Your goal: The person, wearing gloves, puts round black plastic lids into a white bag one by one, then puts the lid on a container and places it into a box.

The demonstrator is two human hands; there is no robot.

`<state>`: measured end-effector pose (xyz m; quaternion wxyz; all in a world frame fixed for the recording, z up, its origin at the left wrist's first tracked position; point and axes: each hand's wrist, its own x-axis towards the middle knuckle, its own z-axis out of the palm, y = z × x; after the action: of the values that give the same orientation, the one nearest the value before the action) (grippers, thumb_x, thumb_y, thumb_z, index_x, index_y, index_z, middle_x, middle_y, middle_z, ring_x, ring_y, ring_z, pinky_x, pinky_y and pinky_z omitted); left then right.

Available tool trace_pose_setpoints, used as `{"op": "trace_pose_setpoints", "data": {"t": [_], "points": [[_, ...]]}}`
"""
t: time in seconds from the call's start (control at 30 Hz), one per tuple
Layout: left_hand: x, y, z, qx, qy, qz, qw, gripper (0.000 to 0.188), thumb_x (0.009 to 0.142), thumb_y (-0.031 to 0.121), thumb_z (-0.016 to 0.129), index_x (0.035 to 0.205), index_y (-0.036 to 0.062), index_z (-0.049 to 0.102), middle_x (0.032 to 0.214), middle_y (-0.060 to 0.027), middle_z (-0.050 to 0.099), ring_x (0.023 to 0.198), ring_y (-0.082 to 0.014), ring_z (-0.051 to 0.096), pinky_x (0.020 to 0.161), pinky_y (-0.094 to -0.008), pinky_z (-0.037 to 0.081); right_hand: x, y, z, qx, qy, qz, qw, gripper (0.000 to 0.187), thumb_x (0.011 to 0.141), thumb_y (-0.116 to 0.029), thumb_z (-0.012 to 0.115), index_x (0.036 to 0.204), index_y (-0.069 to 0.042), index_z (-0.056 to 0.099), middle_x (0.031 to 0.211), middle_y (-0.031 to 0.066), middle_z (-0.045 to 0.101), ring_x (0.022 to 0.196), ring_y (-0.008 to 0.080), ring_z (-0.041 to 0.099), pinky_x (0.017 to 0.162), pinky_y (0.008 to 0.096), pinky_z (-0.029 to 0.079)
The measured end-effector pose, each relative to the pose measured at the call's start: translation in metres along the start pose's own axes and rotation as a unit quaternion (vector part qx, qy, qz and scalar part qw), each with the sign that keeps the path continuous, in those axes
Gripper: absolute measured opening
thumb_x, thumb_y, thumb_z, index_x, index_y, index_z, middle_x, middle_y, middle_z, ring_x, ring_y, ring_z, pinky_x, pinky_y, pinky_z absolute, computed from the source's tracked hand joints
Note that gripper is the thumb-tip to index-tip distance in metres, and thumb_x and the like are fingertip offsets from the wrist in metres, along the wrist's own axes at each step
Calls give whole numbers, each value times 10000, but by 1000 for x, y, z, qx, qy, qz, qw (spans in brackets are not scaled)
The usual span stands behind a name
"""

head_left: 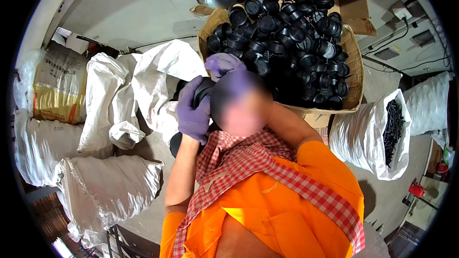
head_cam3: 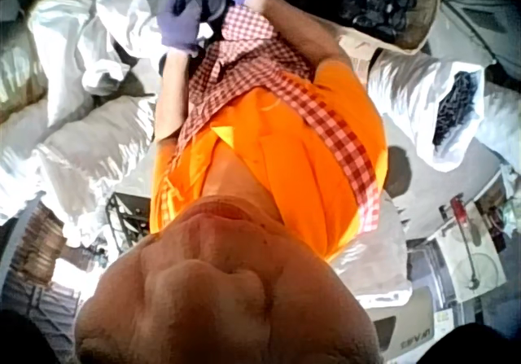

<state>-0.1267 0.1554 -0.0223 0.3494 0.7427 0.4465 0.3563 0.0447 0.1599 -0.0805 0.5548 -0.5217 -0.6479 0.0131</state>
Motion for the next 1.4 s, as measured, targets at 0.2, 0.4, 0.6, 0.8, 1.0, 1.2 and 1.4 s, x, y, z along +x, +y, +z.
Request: {"op": "trace_pose_setpoints", "data": {"t": [0.2,0.4,0.6,0.8,1.0,1.2,1.4], "points": [[23,-7,-23,321,58,108,939,681,615,122,718,1253,129,481,1150,-230,514,1022,-347,542,892,-393,436,10,59,-5,-260,-39,153,953,198,672,-60,600,838,-148,663,1060,31,577,1019,280,511,869,357,452],[27,-20,-1,-313,-84,-190,927,804,786,160,675,1385,-49,180,1165,-161,487,861,-179,540,723,-291,471,-25,106,0,-74,-98,169,978,153,681,-107,588,817,-86,654,853,113,622,819,326,580,730,385,476],[21,-30,29,-392,-182,-173,885,407,810,103,546,1195,-3,473,972,-103,587,817,-183,579,672,-299,483,-70,19,-17,55,-235,101,965,224,877,-149,450,1038,-35,555,972,86,580,879,201,551,783,307,443],[6,-24,17,-415,-172,-313,837,420,722,-46,476,1140,-21,509,978,-117,608,850,-241,614,718,-336,531,-58,9,-54,421,-18,315,850,329,835,-82,537,1148,16,515,1028,120,598,975,224,572,892,335,443],[2,-7,0,-455,-162,-341,806,421,748,-7,523,1166,-24,478,991,-126,601,867,-256,617,724,-363,541,-30,-32,-62,131,-174,95,971,331,841,-39,513,1165,23,527,946,94,644,927,209,600,861,316,460],[-11,11,-7,-128,-133,-79,980,456,765,-21,484,1219,24,480,1052,-115,610,903,-233,614,787,-325,505,-24,-45,-60,164,-296,271,901,274,760,-257,656,893,-24,596,824,169,618,782,312,594,714,383,468],[-11,-7,-48,-131,-340,42,930,477,753,13,569,1220,72,490,909,-71,608,791,-231,607,723,-338,496,-37,-32,-61,438,-547,306,644,363,705,-223,702,990,-12,623,824,85,645,727,155,598,651,268,471]]}}
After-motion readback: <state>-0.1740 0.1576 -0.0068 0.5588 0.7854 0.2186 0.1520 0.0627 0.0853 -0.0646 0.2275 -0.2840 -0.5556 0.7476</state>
